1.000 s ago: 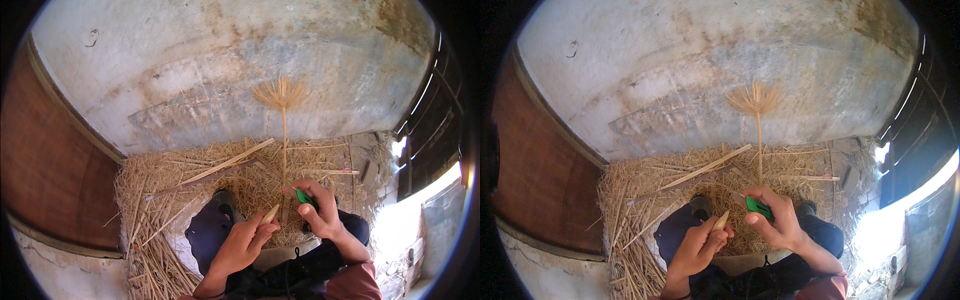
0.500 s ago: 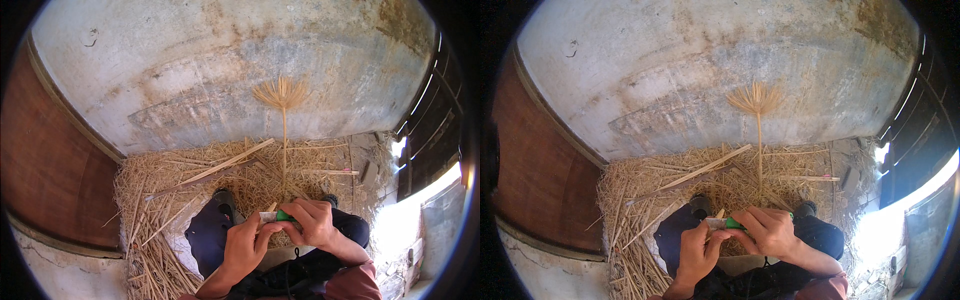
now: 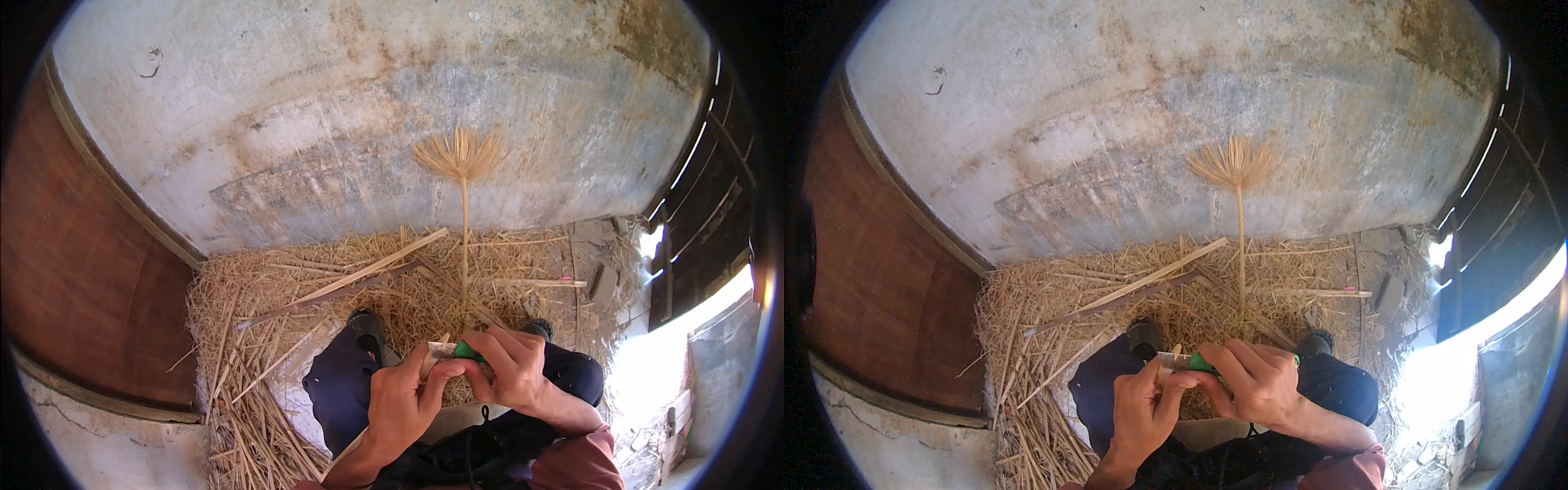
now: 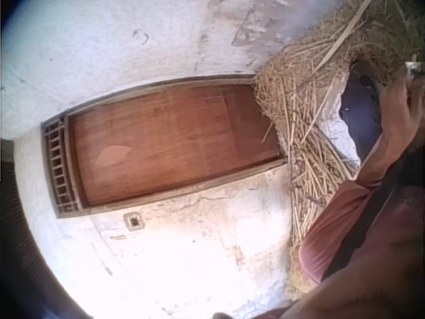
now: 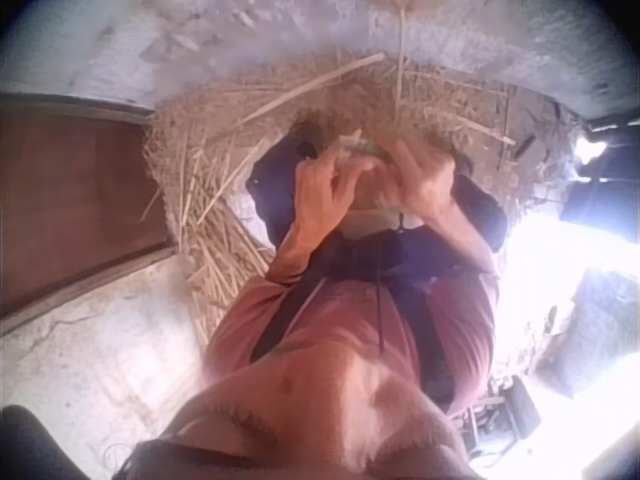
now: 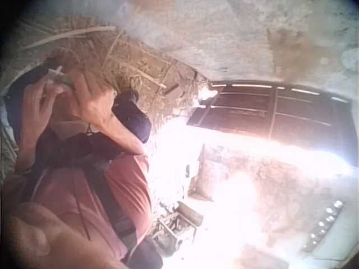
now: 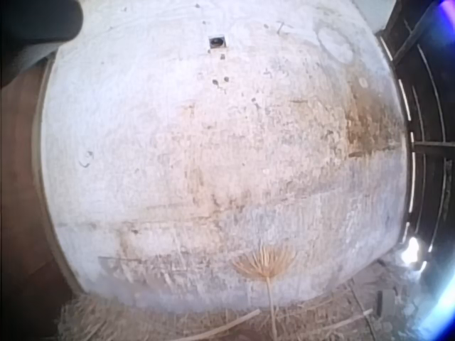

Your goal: The person whittles and shapes a piece of bamboo using a utility knife while sitting near a pile of straw.

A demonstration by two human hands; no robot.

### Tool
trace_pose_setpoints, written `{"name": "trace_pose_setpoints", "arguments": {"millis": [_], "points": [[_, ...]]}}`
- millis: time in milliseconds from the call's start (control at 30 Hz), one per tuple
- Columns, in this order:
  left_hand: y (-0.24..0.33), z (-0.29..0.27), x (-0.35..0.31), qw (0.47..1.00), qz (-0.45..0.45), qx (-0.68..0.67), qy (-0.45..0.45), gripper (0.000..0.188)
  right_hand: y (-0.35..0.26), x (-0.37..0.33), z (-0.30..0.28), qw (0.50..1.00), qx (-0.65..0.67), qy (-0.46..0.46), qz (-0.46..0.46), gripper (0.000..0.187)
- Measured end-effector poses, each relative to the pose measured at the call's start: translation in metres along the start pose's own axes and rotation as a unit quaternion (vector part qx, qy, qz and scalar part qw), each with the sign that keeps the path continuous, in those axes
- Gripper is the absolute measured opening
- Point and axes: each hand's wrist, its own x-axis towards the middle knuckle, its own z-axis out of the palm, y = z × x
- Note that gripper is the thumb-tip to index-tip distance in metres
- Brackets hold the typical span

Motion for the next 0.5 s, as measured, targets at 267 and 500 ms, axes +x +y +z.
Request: {"name": "trace_pose_setpoints", "arguments": {"millis": [267,500], "points": [[0.015,-0.006,0.003,0.998,-0.017,-0.067,-0.006,0.03,0.009,-0.002,0.002,0.997,0.054,0.018,0.055,0.032],[0.006,-0.019,0.008,0.99,0.002,-0.111,-0.083,0.038,0.016,0.0,0.003,0.993,0.114,-0.011,0.017,0.032]]}}
